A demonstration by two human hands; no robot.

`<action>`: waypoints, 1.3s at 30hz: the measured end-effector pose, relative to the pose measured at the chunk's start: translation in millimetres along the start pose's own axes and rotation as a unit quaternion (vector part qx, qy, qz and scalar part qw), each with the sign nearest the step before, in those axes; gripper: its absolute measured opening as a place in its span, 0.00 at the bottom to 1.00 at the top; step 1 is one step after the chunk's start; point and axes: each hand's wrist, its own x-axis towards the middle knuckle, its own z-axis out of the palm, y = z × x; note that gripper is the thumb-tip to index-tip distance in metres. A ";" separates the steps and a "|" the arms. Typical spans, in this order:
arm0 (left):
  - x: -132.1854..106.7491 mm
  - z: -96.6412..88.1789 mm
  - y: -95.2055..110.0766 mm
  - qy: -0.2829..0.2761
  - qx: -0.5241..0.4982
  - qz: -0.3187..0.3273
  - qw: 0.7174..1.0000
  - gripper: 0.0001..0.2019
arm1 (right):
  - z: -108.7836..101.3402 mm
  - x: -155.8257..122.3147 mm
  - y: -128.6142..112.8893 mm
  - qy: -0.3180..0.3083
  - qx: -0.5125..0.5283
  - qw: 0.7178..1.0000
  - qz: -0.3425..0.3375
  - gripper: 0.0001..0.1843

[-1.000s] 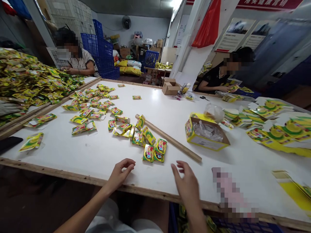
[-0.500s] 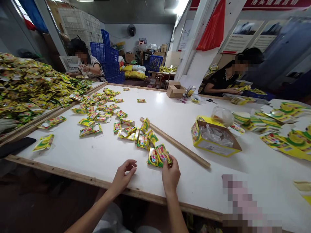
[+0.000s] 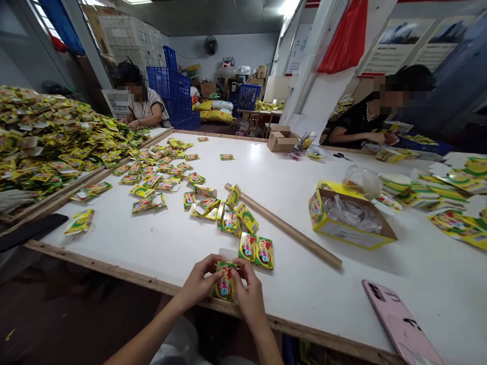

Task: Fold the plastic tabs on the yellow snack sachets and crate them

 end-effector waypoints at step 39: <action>-9.3 8.6 2.3 0.058 0.039 0.069 0.995 0.11 | -5.1 -12.5 -16.5 0.046 -0.057 0.996 -0.053 0.14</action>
